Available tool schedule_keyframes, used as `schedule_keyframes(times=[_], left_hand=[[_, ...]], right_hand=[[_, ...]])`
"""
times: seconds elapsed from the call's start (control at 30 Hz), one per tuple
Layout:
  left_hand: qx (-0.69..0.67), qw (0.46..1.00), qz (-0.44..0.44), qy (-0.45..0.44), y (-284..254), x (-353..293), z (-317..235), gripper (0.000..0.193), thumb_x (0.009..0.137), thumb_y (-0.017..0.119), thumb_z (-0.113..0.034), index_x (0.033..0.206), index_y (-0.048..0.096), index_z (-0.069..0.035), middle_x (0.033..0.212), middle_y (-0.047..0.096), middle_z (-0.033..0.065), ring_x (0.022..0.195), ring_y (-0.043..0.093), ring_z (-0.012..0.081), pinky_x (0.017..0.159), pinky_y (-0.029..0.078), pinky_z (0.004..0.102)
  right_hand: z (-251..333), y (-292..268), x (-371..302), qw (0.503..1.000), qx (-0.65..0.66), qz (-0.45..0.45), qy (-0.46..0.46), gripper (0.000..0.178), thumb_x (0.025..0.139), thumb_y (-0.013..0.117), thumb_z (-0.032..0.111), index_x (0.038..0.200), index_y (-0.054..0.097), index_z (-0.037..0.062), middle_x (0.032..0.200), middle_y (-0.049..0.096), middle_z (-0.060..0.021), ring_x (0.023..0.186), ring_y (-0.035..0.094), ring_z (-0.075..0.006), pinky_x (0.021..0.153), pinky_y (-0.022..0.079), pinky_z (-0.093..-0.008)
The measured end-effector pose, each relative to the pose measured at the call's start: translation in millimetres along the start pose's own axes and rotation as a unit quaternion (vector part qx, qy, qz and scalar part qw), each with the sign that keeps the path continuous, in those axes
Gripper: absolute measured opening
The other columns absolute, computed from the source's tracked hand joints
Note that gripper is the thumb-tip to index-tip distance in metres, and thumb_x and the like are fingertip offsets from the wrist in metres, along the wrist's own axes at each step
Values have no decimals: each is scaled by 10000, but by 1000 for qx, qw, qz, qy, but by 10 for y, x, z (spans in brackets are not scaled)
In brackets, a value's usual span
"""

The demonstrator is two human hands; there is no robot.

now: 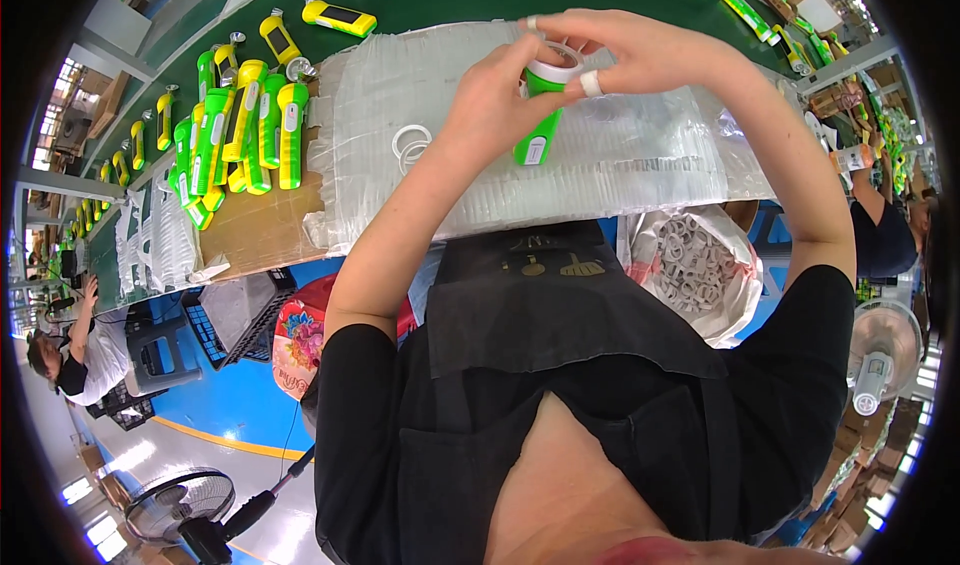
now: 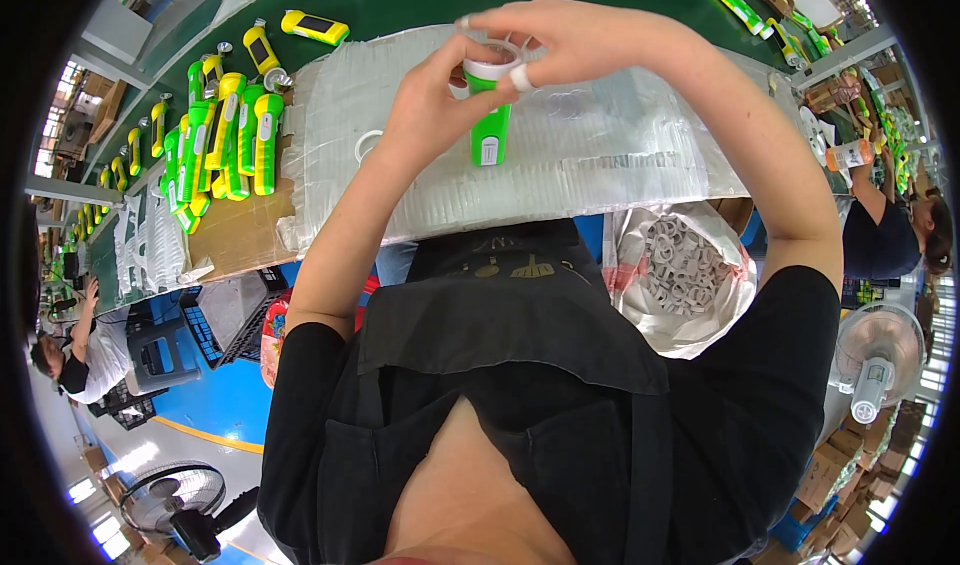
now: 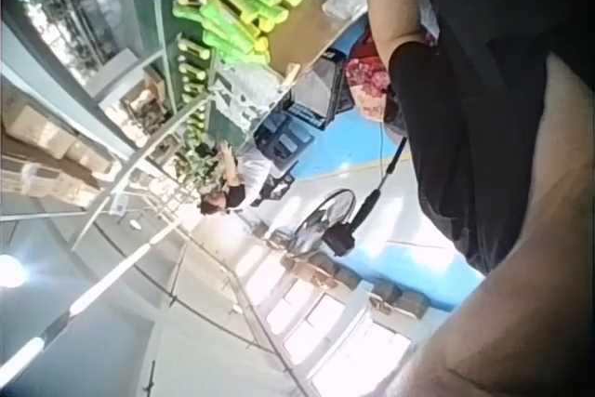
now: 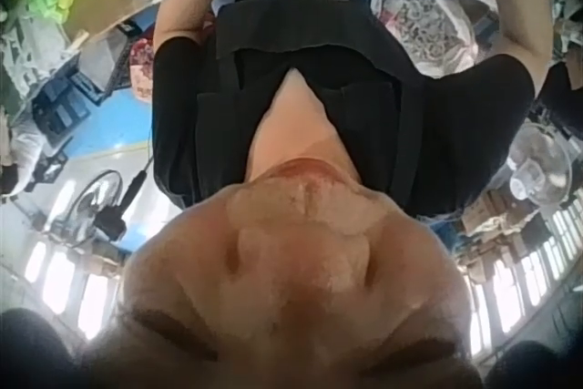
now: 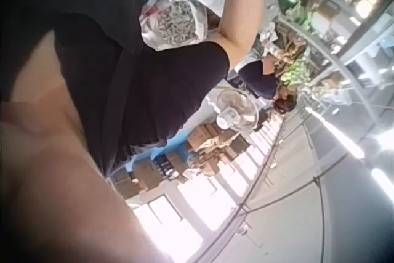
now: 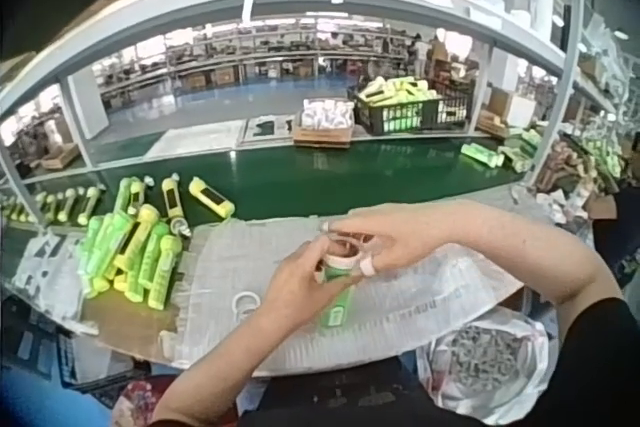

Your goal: Worker assembles plastic flashlights by fitting reflectors and lens caps onto the housing at an assembly line.

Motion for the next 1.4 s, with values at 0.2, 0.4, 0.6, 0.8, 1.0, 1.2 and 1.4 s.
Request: schedule_keyframes(times=[0.2,0.4,0.6,0.8,1.0,1.2,1.4], left_hand=[[20,1000,8,5,20,-27,-5,353,711,818,-171,962,583,-93,909,682,16,800,632,180,710,486,307],[-13,1000,1,9,-2,-6,-20,372,697,825,-145,966,576,-86,893,675,33,795,635,195,692,497,308],[2,1000,23,-20,2,-3,-3,372,696,824,-138,967,575,-84,904,677,36,803,636,197,720,498,304],[9,1000,20,-19,2,24,77,366,695,825,-131,964,581,-82,893,673,41,789,628,181,704,502,307],[12,999,23,-27,-29,-33,33,358,710,816,-129,989,593,-95,911,680,51,830,643,178,742,513,305],[-143,989,3,-24,-107,-78,144,360,760,790,-96,1032,556,-63,1105,643,84,962,623,170,858,503,326],[-395,910,25,-126,-112,-20,56,258,853,671,-103,1064,539,-36,1007,637,126,941,634,207,835,505,334]], right_hand=[[243,66,107,927,-187,51,322,638,588,805,564,737,540,3,665,522,-89,659,541,-221,565,414,-326],[91,31,11,986,-100,43,126,606,726,696,585,808,609,-8,779,591,-97,700,580,-227,599,453,-344],[165,-35,121,972,-143,65,173,545,700,714,537,721,583,8,708,570,-102,648,562,-242,565,441,-350],[239,74,216,892,-239,116,364,520,697,734,480,877,613,7,854,605,-89,752,576,-201,636,454,-324],[115,243,-8,953,-122,-28,275,511,674,814,411,955,623,28,783,602,-40,673,556,-160,587,449,-302],[-58,1397,-551,891,289,-279,211,615,687,836,301,1149,541,23,946,644,-72,880,625,-179,748,493,-322],[303,1736,-360,749,584,-172,262,395,687,810,210,968,582,51,791,615,-56,688,596,-134,623,480,-266]])
Point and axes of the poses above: each hand's wrist, its own x-axis towards the middle knuckle, its own y-axis out of the palm, z = x × y, the point moved 1 cm from there along x, towards the middle knuckle
